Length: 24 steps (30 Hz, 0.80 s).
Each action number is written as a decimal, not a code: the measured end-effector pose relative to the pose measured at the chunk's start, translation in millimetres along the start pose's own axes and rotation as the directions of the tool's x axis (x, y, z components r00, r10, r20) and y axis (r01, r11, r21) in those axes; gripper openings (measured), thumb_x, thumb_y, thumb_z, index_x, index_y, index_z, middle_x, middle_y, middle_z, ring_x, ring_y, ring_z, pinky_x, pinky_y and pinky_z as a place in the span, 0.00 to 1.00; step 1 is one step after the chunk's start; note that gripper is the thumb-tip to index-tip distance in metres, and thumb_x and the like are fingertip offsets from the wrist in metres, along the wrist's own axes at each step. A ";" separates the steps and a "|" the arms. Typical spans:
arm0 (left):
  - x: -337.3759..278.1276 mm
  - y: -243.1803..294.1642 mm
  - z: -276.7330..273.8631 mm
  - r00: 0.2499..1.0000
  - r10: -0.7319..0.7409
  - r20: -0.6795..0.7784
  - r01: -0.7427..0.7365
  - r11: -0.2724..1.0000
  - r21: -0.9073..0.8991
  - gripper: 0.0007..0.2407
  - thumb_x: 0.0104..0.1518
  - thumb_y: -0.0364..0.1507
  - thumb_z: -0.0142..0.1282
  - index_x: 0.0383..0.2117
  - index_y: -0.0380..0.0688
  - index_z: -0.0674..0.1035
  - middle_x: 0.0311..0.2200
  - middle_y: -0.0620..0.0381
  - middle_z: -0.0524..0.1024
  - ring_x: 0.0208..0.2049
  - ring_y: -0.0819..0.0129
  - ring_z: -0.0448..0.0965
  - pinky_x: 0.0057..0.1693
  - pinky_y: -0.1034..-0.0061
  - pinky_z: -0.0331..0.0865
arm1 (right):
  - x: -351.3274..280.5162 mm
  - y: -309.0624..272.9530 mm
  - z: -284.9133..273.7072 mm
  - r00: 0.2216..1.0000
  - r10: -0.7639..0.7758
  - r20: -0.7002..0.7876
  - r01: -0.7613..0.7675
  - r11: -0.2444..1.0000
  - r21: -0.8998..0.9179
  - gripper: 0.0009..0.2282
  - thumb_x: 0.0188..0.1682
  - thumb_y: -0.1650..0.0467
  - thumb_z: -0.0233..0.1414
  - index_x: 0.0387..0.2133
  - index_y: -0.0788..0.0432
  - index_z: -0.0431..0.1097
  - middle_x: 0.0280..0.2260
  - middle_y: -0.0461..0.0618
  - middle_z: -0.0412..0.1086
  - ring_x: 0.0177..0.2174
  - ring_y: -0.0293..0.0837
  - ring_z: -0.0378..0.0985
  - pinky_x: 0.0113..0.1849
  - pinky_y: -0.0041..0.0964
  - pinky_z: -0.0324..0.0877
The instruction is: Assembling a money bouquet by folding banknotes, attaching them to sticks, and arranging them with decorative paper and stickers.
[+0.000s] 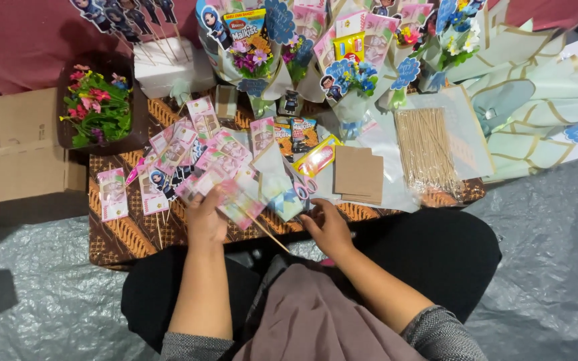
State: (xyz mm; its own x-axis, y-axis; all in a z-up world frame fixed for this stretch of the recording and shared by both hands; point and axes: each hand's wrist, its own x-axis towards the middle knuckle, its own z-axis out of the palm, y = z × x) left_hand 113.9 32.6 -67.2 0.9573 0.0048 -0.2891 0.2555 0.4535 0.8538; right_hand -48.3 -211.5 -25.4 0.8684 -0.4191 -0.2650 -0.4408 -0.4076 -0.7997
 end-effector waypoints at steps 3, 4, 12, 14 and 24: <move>18.9 14.5 -55.2 0.996 -0.028 0.089 0.037 0.994 -0.104 0.19 0.54 0.33 0.67 0.52 0.45 0.78 0.40 0.48 0.80 0.46 0.56 0.83 0.54 0.55 0.78 | 7.3 18.3 -5.2 0.994 0.007 -0.108 -0.004 1.000 0.026 0.20 0.50 0.62 0.59 0.54 0.54 0.70 0.42 0.58 0.76 0.43 0.60 0.80 0.45 0.53 0.75; 24.1 16.7 -76.4 0.997 -0.002 0.076 0.014 0.987 -0.159 0.21 0.55 0.37 0.65 0.54 0.46 0.77 0.45 0.51 0.79 0.50 0.56 0.81 0.58 0.54 0.75 | 12.0 27.2 -10.8 0.983 0.057 -0.172 -0.047 0.997 0.065 0.17 0.51 0.63 0.59 0.52 0.53 0.71 0.41 0.55 0.77 0.42 0.57 0.80 0.45 0.51 0.75; -5.7 38.3 -86.0 0.988 0.092 -0.126 -0.121 0.962 -0.245 0.22 0.60 0.40 0.59 0.60 0.52 0.71 0.59 0.57 0.72 0.62 0.58 0.73 0.68 0.51 0.66 | 4.9 36.8 22.3 0.856 -0.424 -0.296 0.391 0.905 -0.169 0.17 0.44 0.64 0.64 0.46 0.52 0.74 0.36 0.50 0.72 0.41 0.54 0.78 0.42 0.45 0.75; -4.6 22.9 -93.9 0.988 0.070 -0.136 -0.104 0.960 -0.259 0.20 0.59 0.38 0.59 0.58 0.53 0.73 0.57 0.57 0.74 0.60 0.58 0.74 0.67 0.51 0.67 | -5.2 23.0 53.3 0.733 -0.658 -0.173 0.632 0.753 -0.185 0.12 0.45 0.64 0.64 0.41 0.50 0.77 0.32 0.46 0.76 0.36 0.49 0.81 0.39 0.40 0.76; -17.4 6.6 -70.9 0.995 0.027 -0.092 -0.051 0.962 -0.267 0.13 0.57 0.31 0.60 0.49 0.49 0.80 0.44 0.52 0.81 0.48 0.57 0.82 0.57 0.54 0.76 | 49.7 -47.4 131.1 0.595 -0.802 0.057 0.623 0.415 -0.663 0.25 0.40 0.61 0.61 0.53 0.49 0.69 0.46 0.48 0.67 0.44 0.51 0.69 0.42 0.43 0.64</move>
State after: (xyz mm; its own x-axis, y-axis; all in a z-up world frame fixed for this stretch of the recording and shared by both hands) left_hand 89.3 98.8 -87.2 0.9475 0.0987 -0.3042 0.1613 0.6739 0.7210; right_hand 45.5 -106.7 -71.3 0.8830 0.1241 0.4528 0.2077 -0.9682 -0.1397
